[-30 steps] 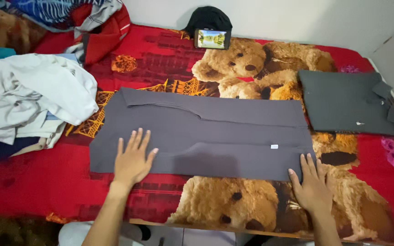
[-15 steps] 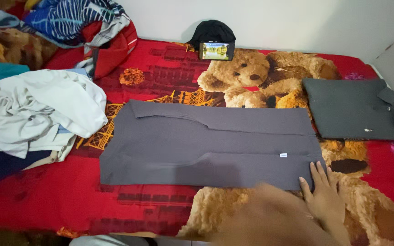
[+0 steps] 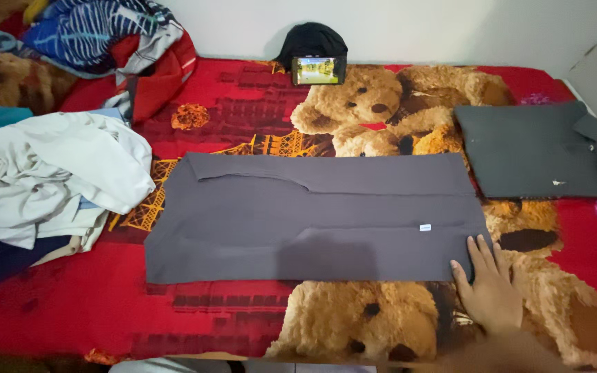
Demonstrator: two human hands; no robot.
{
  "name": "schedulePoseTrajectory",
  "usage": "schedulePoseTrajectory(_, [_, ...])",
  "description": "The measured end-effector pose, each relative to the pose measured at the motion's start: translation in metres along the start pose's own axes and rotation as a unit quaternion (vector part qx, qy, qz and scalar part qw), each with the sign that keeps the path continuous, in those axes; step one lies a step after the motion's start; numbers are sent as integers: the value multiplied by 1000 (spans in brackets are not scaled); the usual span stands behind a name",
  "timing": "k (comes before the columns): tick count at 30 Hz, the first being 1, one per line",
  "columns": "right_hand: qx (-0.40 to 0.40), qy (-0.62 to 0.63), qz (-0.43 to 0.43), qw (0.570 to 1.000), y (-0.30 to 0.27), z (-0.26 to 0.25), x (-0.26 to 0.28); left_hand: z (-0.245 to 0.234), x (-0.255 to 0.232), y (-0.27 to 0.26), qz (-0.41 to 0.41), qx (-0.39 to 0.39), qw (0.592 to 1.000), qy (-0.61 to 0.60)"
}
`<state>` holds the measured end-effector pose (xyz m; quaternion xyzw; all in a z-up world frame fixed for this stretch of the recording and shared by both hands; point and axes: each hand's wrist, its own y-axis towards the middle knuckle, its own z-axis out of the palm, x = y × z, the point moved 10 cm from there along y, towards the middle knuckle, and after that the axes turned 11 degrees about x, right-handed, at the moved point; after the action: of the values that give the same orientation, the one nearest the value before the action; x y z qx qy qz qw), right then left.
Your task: The person picks up clothing items from a bed, spreads a grey shirt out, folds the sides and bottom, and smooths the folded item.
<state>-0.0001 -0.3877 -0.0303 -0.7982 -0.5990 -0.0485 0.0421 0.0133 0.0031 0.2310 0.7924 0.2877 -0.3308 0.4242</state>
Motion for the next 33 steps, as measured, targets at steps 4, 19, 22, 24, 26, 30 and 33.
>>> schedulePoseTrajectory(4, [-15, -45, 12, 999, 2, -2, 1, 15, -11, 0, -16, 3, 1000, -24])
schedulePoseTrajectory(19, [-20, -48, 22, 998, 2, -2, -4, -178, 380, -93, -346, -286, 893, 30])
schedulePoseTrajectory(22, [-39, -43, 10, 998, 2, -2, -1, -192, 426, -100, -371, -307, 876, -36])
schedulePoseTrajectory(24, [-54, -31, -9, 998, 1, -2, -1, -197, 445, -85, -379, -306, 867, -104])
schedulePoseTrajectory(26, [-63, -19, -11, 998, 1, 0, -4, -203, 449, -70, -401, -298, 862, -82])
schedulePoseTrajectory(30, [-62, -34, -9, 997, 8, 8, -12, -214, 452, -48, -456, -261, 851, 2])
schedulePoseTrajectory(33, [-73, -28, -10, 997, 6, 12, -13, -219, 473, -35, -439, -248, 864, 3])
